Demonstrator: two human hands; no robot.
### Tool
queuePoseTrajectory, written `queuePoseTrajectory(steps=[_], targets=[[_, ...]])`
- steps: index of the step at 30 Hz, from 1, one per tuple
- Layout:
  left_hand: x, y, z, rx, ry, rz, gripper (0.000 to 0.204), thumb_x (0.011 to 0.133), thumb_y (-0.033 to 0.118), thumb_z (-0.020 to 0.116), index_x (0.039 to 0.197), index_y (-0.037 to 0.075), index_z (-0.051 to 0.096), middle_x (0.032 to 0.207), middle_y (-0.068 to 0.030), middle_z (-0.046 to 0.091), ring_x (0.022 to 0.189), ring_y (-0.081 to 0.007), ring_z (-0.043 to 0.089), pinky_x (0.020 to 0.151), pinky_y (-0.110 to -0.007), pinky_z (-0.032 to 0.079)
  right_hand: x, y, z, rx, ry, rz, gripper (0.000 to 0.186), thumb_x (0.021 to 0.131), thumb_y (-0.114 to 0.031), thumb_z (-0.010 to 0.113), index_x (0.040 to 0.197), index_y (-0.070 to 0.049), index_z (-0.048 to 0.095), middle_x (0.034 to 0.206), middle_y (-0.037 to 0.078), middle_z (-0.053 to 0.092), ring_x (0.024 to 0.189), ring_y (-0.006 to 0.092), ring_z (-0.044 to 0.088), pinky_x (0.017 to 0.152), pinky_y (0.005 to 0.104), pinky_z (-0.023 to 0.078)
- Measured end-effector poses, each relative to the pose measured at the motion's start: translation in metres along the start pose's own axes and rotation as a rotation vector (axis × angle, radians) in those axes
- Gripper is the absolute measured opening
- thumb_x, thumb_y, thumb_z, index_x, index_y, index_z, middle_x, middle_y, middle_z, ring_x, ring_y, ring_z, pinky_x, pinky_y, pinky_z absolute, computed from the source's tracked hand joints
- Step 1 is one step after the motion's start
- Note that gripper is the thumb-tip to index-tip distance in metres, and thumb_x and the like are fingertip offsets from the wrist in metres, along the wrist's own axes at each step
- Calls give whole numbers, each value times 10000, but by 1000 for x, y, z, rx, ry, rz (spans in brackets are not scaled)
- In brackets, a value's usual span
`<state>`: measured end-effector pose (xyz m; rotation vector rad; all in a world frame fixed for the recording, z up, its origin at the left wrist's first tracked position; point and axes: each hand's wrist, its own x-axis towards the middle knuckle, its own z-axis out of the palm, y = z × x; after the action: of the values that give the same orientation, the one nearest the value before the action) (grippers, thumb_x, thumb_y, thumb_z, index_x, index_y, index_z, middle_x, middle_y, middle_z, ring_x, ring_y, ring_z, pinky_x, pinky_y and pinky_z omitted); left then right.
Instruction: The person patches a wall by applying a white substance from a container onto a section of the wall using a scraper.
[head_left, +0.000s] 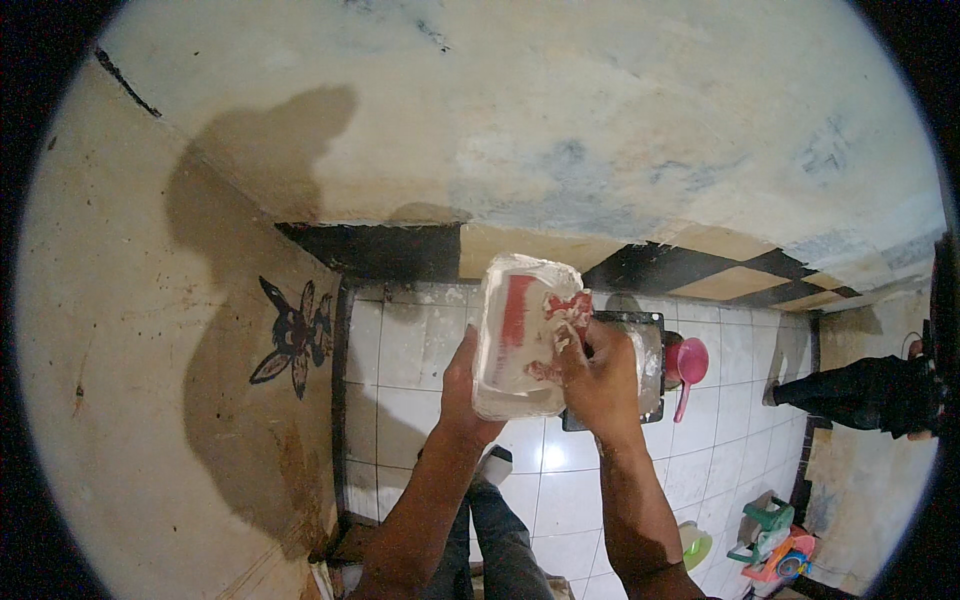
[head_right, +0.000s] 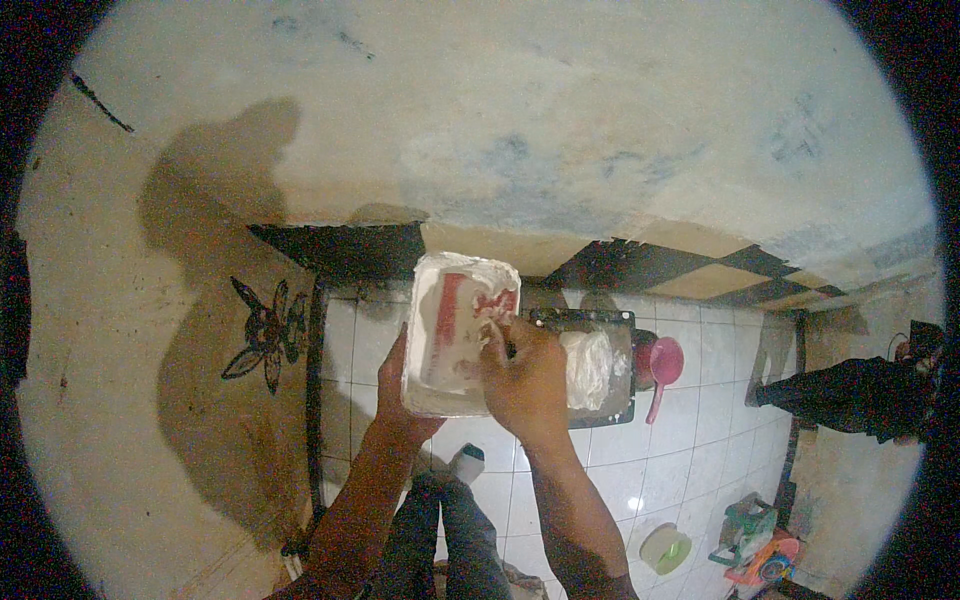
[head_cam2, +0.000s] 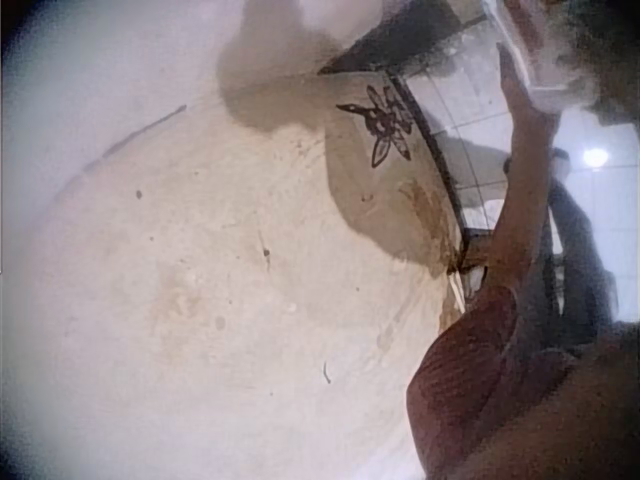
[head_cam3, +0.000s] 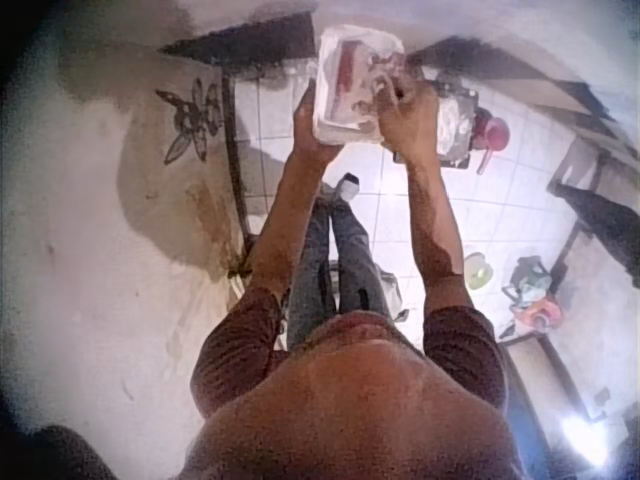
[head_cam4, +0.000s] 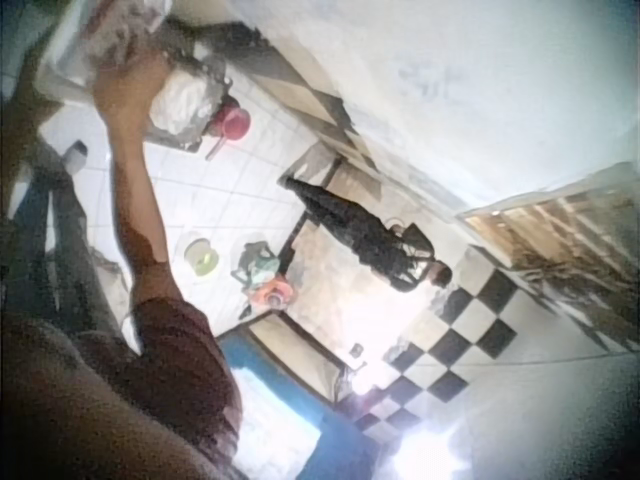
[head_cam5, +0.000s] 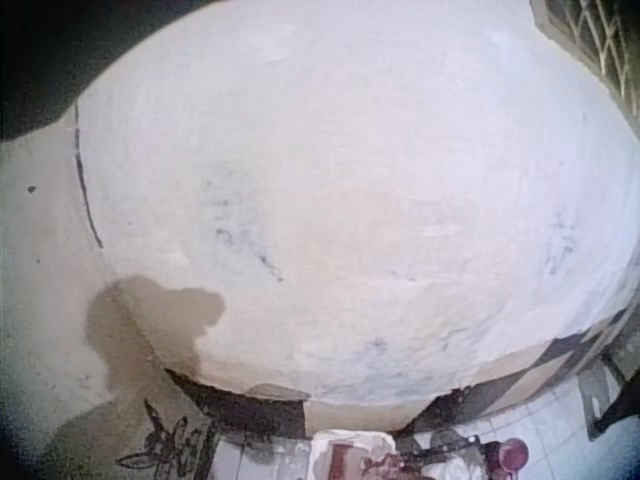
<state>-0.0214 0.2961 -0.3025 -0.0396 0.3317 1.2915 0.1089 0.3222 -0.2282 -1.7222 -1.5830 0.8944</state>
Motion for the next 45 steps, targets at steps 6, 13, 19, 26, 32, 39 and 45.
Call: queuePoseTrajectory(steps=[6, 13, 19, 26, 32, 39, 45], targets=[[3, -1, -13, 91, 27, -20, 689, 787, 101, 730, 1369, 26, 369, 1274, -109, 522, 1119, -194, 550, 933, -336, 488, -3, 3, -1, -35, 47, -34, 155, 837, -98, 551, 872, 30, 632, 732, 251, 623, 655, 398, 627, 617, 429, 485], [-3, -1, -4, 127, 1, 0, 523, 884, 110, 606, 1353, 37, 387, 1228, -101, 542, 1077, -186, 565, 906, -338, 505, -5, 8, 13, 83, -82, 80, 182, 891, -104, 543, 934, 46, 637, 757, 166, 663, 690, 197, 653, 623, 358, 515], [-1, 2, -11, 296, 77, 14, 479, 1003, 390, 335, 1315, 40, 430, 1209, -149, 562, 1094, -283, 577, 952, -440, 477, -12, 13, 20, 379, -76, -22, 212, 912, -121, 536, 1020, 27, 644, 846, 114, 681, 735, 129, 617, 653, 313, 519], [-2, 8, -13, 3, 36, -41, 539, 987, 443, 332, 1348, 51, 405, 1273, -165, 531, 1141, -305, 555, 979, -469, 447, -24, -2, -1, 712, 86, 191, 182, 931, -167, 574, 930, -1, 649, 740, -24, 573, 629, 38, 472, 549, 200, 386], [-7, 8, -8, -7, -25, -25, 555, 986, 459, 304, 1377, 73, 380, 1326, -153, 492, 1181, -314, 524, 1017, -482, 408, -26, 11, -16, 830, 60, 233, 163, 939, -135, 555, 988, -11, 648, 826, 32, 629, 694, 84, 568, 615, 234, 461], [-3, 5, -9, -68, -10, -17, 484, 990, 388, 327, 1357, 83, 407, 1283, -123, 526, 1169, -278, 539, 987, -443, 450, -19, 16, -22, 1213, 57, 317, 477, 889, -242, 623, 1279, -9, 478, 1160, 71, 606, 991, 174, 626, 799, 276, 531], [-5, 10, 2, 255, 31, 141, 516, 957, 411, 362, 1327, 58, 426, 1255, -135, 540, 1132, -263, 567, 934, -455, 494, 31, 6, -32, 1304, 151, 119, 375, 878, -156, 643, 1216, -71, 504, 1092, 18, 600, 882, 99, 588, 646, 210, 493]])
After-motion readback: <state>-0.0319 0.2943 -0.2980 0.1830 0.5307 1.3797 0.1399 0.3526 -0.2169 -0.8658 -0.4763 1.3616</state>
